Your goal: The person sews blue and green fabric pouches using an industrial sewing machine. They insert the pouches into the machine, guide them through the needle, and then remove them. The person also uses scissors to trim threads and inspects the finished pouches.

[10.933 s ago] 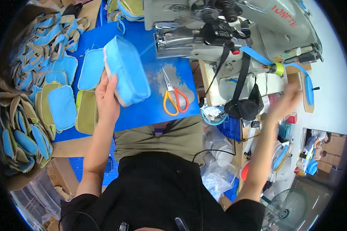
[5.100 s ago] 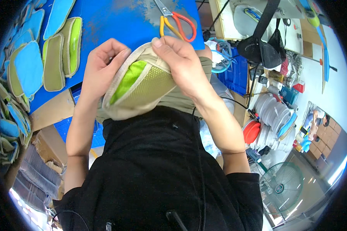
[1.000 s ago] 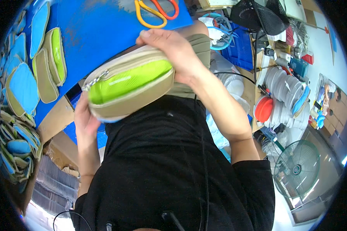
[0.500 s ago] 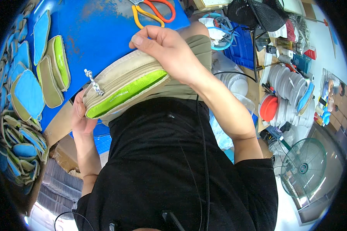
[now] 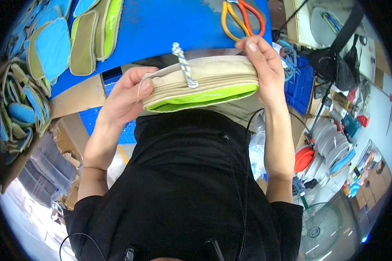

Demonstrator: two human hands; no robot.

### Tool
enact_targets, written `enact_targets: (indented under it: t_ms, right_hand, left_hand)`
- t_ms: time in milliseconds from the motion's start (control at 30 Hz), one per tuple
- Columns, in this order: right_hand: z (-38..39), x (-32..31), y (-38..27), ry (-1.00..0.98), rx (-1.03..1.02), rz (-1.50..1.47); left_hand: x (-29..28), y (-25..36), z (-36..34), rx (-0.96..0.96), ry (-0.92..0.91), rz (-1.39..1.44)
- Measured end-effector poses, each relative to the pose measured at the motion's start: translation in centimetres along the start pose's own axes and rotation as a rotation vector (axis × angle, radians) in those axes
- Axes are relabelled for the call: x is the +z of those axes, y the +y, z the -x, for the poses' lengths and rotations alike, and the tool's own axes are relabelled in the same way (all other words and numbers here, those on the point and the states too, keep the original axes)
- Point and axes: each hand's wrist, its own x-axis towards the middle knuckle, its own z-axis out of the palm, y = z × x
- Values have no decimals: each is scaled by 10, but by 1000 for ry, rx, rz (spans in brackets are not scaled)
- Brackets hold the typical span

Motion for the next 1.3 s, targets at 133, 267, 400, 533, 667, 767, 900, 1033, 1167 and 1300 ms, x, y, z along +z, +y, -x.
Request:
enact_targets:
  t_ms: [133,267,400,533,667,767,900,1033,1167,1300]
  right_hand:
    - [-6,-7,8,-19,3,-63]
    - [-11,-4,25,159,49,-58]
    - [-12,-5,29,244,133,-142]
    - [-13,-20,39,278,197,-258]
    - [-10,-29,39,418,253,-315]
    - [-14,-44,48,379,275,-407]
    - [-15,-50,51,293,294,-481]
    - [-13,-50,47,148,304,-737]
    - [-6,-48,35,69,307,-984]
    - [5,-40,25,218,298,-894]
  left_hand:
    - [-1,-12,0,-6,35,34]
    - [12,-11,-8,-47,-29,93]
    - [32,-5,-21,-95,12,201]
    - [48,-4,-37,-126,-12,392]
    - [62,0,-47,-140,-7,473]
    - [67,-1,-52,-131,-29,499]
    - [68,-1,-54,-100,-79,529]
    - [69,10,-53,-1,-85,310]
    - [52,13,-47,322,115,-481]
    - [35,5,-51,528,415,-742]
